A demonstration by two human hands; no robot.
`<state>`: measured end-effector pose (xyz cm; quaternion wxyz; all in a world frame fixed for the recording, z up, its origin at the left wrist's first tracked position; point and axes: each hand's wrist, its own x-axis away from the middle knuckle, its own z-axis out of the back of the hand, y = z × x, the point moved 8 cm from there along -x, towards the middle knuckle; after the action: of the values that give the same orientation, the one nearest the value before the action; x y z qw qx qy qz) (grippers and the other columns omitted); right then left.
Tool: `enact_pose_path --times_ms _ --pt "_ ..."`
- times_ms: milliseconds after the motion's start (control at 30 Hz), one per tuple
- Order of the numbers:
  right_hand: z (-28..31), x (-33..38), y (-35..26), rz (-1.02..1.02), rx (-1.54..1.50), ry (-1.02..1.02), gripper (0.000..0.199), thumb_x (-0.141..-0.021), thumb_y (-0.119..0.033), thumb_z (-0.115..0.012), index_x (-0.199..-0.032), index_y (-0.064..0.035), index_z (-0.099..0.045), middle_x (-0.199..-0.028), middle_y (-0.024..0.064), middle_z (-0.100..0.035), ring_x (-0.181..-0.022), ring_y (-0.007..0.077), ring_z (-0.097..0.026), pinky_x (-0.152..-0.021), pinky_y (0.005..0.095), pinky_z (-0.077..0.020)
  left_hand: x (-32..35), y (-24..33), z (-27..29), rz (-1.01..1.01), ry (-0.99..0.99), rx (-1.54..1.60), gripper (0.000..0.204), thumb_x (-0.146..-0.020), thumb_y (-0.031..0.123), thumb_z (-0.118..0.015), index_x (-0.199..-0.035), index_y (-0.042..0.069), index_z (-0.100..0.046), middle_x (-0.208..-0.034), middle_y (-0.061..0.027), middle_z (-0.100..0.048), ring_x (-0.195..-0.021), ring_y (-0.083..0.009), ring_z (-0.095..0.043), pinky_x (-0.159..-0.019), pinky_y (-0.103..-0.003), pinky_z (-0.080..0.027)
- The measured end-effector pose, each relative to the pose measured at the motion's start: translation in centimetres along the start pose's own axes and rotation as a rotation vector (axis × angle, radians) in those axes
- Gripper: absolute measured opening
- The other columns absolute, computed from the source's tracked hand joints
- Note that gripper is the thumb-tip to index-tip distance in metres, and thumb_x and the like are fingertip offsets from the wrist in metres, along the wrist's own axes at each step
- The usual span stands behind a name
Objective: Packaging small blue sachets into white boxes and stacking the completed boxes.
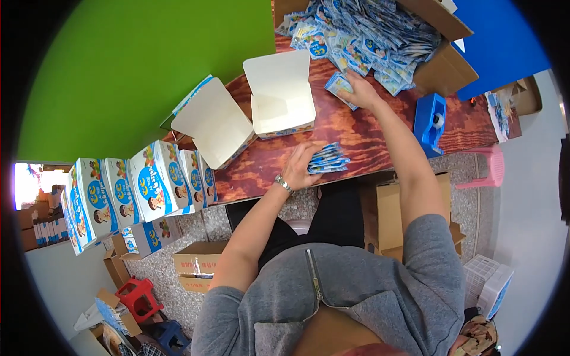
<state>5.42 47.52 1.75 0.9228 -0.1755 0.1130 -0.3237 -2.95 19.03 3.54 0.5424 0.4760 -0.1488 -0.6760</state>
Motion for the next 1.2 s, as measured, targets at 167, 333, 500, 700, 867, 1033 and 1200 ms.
enact_pose_path --times_ms 167,333,500,700,867,1033,1200 --pt "-2.5 -2.1 1.6 -0.157 0.019 -0.213 0.081 -0.086 -0.041 -0.067 -0.145 0.0057 -0.039 -0.147 0.0344 -0.041 -0.131 0.0443 -0.049 -0.109 0.0420 -0.0418 -0.1 0.1 0.2 -0.014 0.011 -0.009 0.069 -0.059 0.004 -0.080 -0.125 0.003 -0.059 -0.122 -0.0161 -0.061 -0.111 -0.0362 -0.060 -0.095 -0.043 -0.051" --pt "-2.6 4.1 -1.3 0.035 0.068 -0.477 0.082 -0.085 -0.046 -0.070 -0.143 0.0046 -0.042 -0.145 0.0303 -0.045 -0.129 0.0423 -0.051 -0.106 0.0427 -0.0435 0.0 -0.5 0.0 0.034 -0.008 0.003 0.063 -0.060 0.009 -0.082 -0.119 0.004 -0.059 -0.116 -0.0174 -0.060 -0.108 -0.0378 -0.061 -0.093 -0.043 -0.051" --pt "-1.0 2.8 -1.2 -0.076 0.095 -0.174 0.070 -0.083 -0.050 -0.070 -0.135 -0.0064 -0.053 -0.139 0.0234 -0.051 -0.129 0.0422 -0.049 -0.101 0.0503 -0.0456 0.2 -0.4 -0.1 0.016 -0.004 0.004 0.063 -0.061 0.007 -0.081 -0.120 0.004 -0.060 -0.116 -0.0166 -0.060 -0.109 -0.0367 -0.060 -0.093 -0.043 -0.051" --pt "-1.5 3.0 -4.3 -0.100 0.224 -0.265 0.076 -0.080 -0.036 -0.079 -0.142 -0.0120 -0.043 -0.130 0.0236 -0.054 -0.117 0.0432 -0.058 -0.094 0.0569 -0.0485 0.8 -0.1 -0.2 -0.013 0.000 0.009 0.064 -0.061 0.006 -0.082 -0.121 0.005 -0.059 -0.116 -0.0161 -0.060 -0.111 -0.0363 -0.059 -0.094 -0.043 -0.050" --pt "0.6 8.5 -8.9 0.043 0.032 -0.208 0.078 -0.076 -0.020 -0.083 -0.142 -0.0140 -0.041 -0.125 0.0216 -0.055 -0.110 0.0436 -0.061 -0.090 0.0510 -0.0515 1.7 0.1 -1.3 -0.017 -0.070 0.050 0.063 -0.063 0.007 -0.085 -0.121 0.004 -0.060 -0.115 -0.0170 -0.059 -0.110 -0.0375 -0.059 -0.094 -0.043 -0.050" --pt "-0.7 11.0 -11.5 0.207 -0.008 -0.272 0.072 -0.079 -0.031 -0.081 -0.139 -0.0111 -0.046 -0.134 0.0194 -0.052 -0.113 0.0422 -0.060 -0.093 0.0473 -0.0511 1.9 0.0 -1.3 0.003 -0.050 0.058 0.066 -0.063 0.010 -0.086 -0.123 0.005 -0.059 -0.131 -0.0220 -0.049 -0.121 -0.0411 -0.051 -0.099 -0.046 -0.047" --pt "-1.1 11.9 -11.8 0.140 -0.412 -0.488 0.084 -0.079 -0.041 -0.080 -0.145 -0.0069 -0.041 -0.144 0.0219 -0.047 -0.126 0.0397 -0.054 -0.105 0.0468 -0.0445 1.6 0.7 -0.6 -0.074 0.032 -0.193 0.079 -0.061 0.018 -0.088 -0.131 0.006 -0.052 -0.156 -0.0327 -0.018 -0.142 -0.0513 -0.026 -0.112 -0.052 -0.036"
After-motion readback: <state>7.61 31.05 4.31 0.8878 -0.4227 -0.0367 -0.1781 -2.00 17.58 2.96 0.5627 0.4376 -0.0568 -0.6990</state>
